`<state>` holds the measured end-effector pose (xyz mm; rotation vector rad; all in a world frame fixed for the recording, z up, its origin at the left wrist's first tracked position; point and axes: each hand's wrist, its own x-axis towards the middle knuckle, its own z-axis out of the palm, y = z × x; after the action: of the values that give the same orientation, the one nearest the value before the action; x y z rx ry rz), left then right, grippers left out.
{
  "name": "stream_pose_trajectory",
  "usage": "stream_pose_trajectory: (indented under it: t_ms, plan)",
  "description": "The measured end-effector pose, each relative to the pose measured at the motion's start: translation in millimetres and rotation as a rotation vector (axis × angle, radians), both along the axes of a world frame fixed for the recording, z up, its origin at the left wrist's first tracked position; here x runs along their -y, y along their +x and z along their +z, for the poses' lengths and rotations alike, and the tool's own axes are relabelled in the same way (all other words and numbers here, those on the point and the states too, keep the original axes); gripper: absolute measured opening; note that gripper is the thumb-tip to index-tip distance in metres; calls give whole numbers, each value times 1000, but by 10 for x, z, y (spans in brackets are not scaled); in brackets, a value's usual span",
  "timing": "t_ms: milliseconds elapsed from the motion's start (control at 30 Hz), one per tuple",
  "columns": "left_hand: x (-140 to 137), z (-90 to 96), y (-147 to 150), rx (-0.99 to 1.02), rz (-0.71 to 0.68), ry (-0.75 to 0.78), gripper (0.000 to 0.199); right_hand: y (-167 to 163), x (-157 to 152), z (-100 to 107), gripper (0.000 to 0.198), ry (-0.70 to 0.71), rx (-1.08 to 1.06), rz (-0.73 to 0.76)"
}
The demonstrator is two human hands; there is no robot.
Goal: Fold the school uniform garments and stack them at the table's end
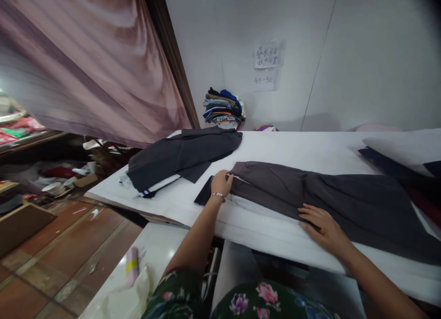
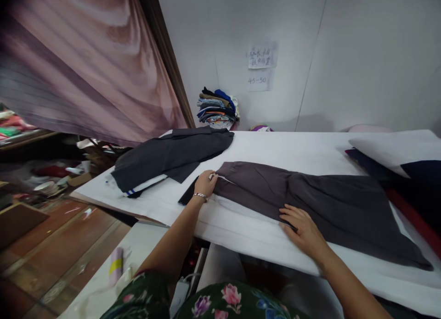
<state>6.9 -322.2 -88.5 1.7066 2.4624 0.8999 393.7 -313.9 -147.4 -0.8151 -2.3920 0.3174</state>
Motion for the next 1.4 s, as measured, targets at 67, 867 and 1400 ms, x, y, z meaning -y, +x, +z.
stream_pose_trajectory:
  t_ms: [67, 867, 1400]
  plan:
    - [-186, 36, 18, -7, 33, -79, 40, 0, -5, 0, 23, 0, 12, 4]
    - [-1237, 135, 98, -79, -79, -359, 47, -714, -763, 235, 47, 75, 274, -136]
    - [-1545, 103, 220, -318, -403, -394, 37, -795, -633, 248, 49, 165, 476, -186]
